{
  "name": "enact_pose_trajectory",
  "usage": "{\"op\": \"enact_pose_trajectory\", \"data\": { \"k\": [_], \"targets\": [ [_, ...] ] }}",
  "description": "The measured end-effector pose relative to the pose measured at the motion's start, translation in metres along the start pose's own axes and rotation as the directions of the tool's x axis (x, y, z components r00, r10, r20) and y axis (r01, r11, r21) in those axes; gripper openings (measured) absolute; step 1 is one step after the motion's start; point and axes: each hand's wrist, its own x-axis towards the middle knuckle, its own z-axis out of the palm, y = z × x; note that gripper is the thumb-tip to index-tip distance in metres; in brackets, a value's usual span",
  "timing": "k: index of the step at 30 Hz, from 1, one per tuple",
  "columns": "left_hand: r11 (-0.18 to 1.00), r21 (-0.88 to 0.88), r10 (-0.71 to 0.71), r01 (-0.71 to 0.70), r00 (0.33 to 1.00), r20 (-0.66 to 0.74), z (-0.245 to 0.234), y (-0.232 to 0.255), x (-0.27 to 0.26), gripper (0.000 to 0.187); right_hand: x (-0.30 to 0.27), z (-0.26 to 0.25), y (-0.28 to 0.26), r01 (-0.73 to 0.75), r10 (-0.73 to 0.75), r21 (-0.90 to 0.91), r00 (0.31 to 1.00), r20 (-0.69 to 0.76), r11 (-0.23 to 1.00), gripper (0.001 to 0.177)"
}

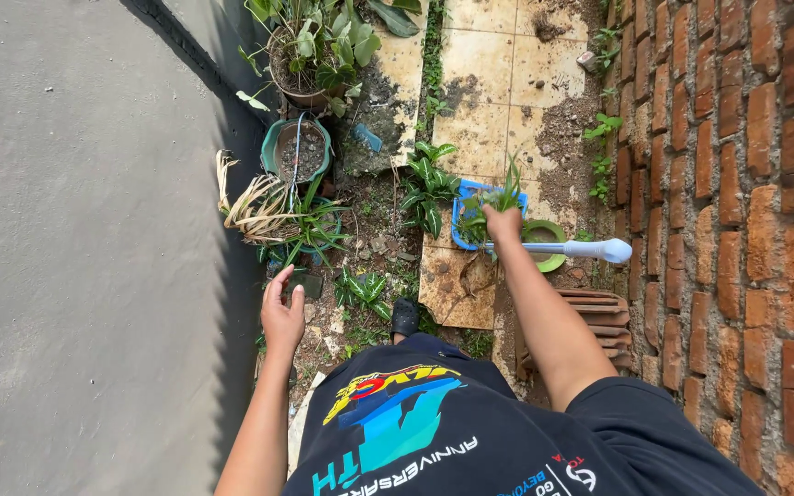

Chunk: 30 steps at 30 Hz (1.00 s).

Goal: The recorder is weeding and cleaning a garden area, pulling weeds by hand and using a small scoop to collect debris.

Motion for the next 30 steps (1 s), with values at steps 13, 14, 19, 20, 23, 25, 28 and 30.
{"op": "enact_pose_trajectory", "data": {
  "k": [13,14,19,20,23,25,28,30],
  "targets": [
    [0.976,0.082,0.161,-0.202,0.922,0.351,0.101,0.078,0.03,0.042,-0.098,-0.26,-0.17,0.44,-0.515,0.474,0.856,0.034,0.762,0.023],
    [0.966,0.06,0.187,-0.251,0.843,0.504,0.118,0.109,0.03,0.044,-0.098,-0.267,-0.159,0.434,-0.505,0.521,0.863,-0.006,0.735,0.022],
    [0.879,-0.082,0.346,-0.47,0.51,0.788,0.222,0.202,0.018,0.078,-0.119,-0.295,-0.11,0.362,-0.425,0.695,0.901,-0.089,0.621,0.016],
    [0.839,-0.158,0.443,-0.521,0.483,0.755,0.246,0.207,0.014,0.095,-0.134,-0.3,-0.103,0.325,-0.332,0.669,0.935,-0.123,0.668,0.014],
    [0.79,-0.26,0.554,-0.555,0.464,0.691,0.303,0.226,0.003,0.117,-0.145,-0.315,-0.051,0.282,-0.213,0.657,0.959,-0.185,0.699,0.013],
    [0.793,-0.29,0.568,-0.536,0.477,0.671,0.332,0.23,-0.005,0.122,-0.145,-0.324,-0.015,0.276,-0.182,0.67,0.961,-0.209,0.689,0.012],
    [0.781,-0.256,0.554,-0.57,0.444,0.704,0.358,0.22,-0.017,0.102,-0.166,-0.329,0.009,0.333,-0.209,0.685,0.942,-0.261,0.647,0.018],
    [0.823,-0.206,0.484,-0.529,0.466,0.74,0.365,0.212,-0.025,0.071,-0.196,-0.33,0.002,0.238,-0.117,0.727,0.97,-0.213,0.644,0.021]
  ]
}}
